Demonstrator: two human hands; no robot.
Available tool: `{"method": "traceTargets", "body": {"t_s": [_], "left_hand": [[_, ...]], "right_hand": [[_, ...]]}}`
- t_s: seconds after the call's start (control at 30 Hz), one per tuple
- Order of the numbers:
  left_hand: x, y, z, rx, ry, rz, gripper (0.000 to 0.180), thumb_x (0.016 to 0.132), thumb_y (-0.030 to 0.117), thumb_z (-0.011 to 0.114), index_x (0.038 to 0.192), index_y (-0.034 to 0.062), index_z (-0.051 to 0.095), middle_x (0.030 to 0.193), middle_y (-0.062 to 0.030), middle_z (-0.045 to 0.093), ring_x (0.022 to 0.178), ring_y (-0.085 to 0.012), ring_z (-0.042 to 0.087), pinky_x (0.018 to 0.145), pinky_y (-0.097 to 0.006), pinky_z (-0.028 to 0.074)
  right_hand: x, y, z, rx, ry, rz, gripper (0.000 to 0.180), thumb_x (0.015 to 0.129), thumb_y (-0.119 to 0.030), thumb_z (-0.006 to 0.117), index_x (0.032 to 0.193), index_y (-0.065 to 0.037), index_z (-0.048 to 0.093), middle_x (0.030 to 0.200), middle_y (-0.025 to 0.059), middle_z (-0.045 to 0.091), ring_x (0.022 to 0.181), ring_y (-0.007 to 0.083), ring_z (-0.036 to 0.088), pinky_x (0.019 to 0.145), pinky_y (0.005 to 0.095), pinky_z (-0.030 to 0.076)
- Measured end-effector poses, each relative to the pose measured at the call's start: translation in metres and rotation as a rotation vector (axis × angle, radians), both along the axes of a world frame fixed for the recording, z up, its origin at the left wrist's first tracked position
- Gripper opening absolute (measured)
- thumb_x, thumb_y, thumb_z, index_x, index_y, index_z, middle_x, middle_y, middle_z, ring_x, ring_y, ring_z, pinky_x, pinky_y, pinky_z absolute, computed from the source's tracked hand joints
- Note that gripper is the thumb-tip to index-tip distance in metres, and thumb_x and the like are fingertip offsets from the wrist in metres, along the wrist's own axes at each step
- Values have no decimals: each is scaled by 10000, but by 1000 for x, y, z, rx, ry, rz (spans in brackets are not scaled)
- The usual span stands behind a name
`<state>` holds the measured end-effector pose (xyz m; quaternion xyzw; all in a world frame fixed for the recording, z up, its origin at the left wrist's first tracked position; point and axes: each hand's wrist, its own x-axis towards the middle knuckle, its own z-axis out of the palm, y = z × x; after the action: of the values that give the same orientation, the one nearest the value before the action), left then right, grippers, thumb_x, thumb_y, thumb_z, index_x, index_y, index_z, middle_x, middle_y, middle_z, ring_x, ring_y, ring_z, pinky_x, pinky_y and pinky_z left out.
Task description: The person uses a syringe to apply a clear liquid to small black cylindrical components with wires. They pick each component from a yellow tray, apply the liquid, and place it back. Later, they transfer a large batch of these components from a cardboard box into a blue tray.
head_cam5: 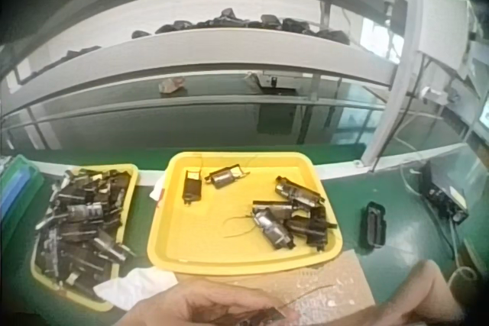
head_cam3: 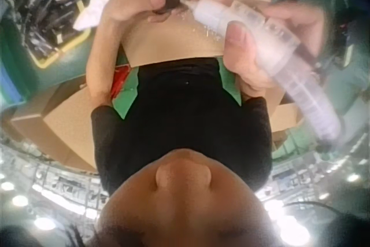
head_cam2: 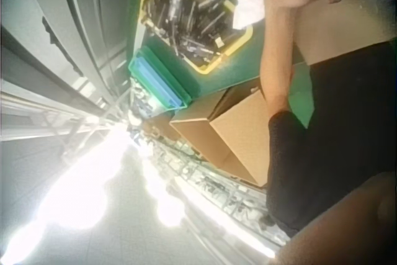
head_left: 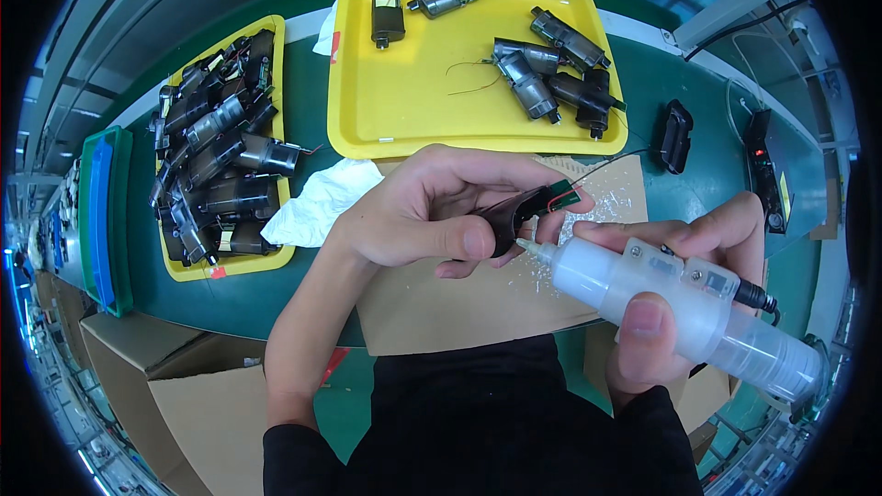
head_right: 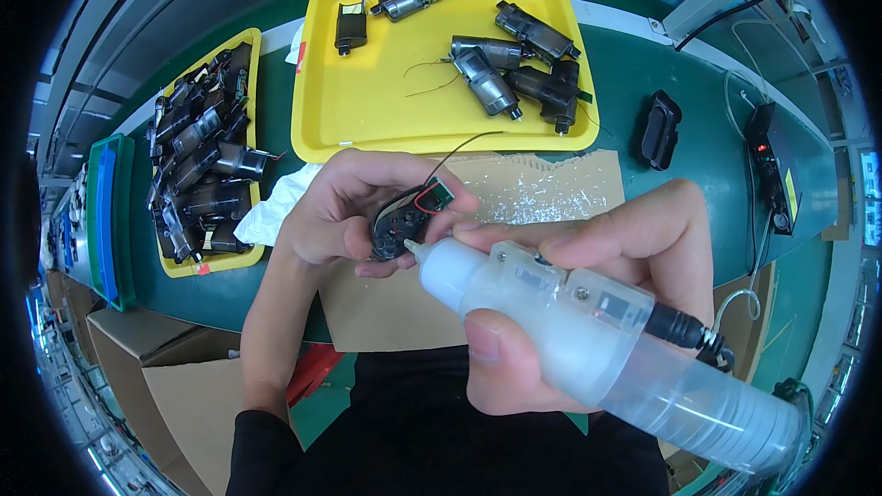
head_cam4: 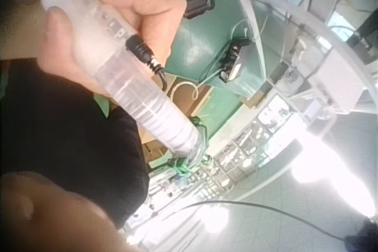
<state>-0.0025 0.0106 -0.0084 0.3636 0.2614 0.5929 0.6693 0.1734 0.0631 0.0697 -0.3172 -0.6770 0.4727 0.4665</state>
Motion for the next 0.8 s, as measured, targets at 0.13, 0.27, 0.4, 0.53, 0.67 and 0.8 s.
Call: {"method": "traceTargets", "body": {"t_s": [0.13,0.27,0.4,0.53,0.67,0.8], "left_hand": [[3,2,5,5,-24,4,854,689,501,779,1174,-156,527,815,-114,588,530,-91,524,377,-170,353],[2,2,4,-5,-34,-1,851,677,481,797,1166,-162,527,805,-115,586,522,-88,514,381,-171,344],[5,2,7,-6,-61,28,852,653,463,821,1148,-169,535,807,-130,592,594,-110,545,397,-170,357],[5,2,4,64,-62,29,848,615,452,850,1111,-172,560,832,-154,608,668,-140,578,476,-189,423],[4,0,10,23,-79,18,863,577,464,863,1082,-175,578,853,-164,623,690,-156,598,564,-224,476],[4,1,13,19,-48,4,892,548,486,859,1074,-180,582,852,-160,624,689,-159,601,579,-234,480]], "right_hand": [[6,-1,2,3,-21,42,638,707,-441,779,897,0,359,740,162,647,678,217,682,684,285,564],[20,1,10,-16,-76,200,581,696,-280,782,909,8,325,846,196,671,762,214,686,734,253,540],[28,8,25,56,-236,382,612,657,-138,799,931,2,270,947,212,673,852,211,682,778,224,516],[21,-9,18,-185,19,281,598,672,-131,780,930,0,257,955,208,673,863,206,681,790,201,502],[27,6,34,-9,-249,430,560,701,-122,752,934,-1,258,949,207,673,869,210,681,797,203,502],[34,14,37,81,-373,506,560,702,-127,754,945,-7,264,950,208,672,870,212,680,803,217,507]]}}
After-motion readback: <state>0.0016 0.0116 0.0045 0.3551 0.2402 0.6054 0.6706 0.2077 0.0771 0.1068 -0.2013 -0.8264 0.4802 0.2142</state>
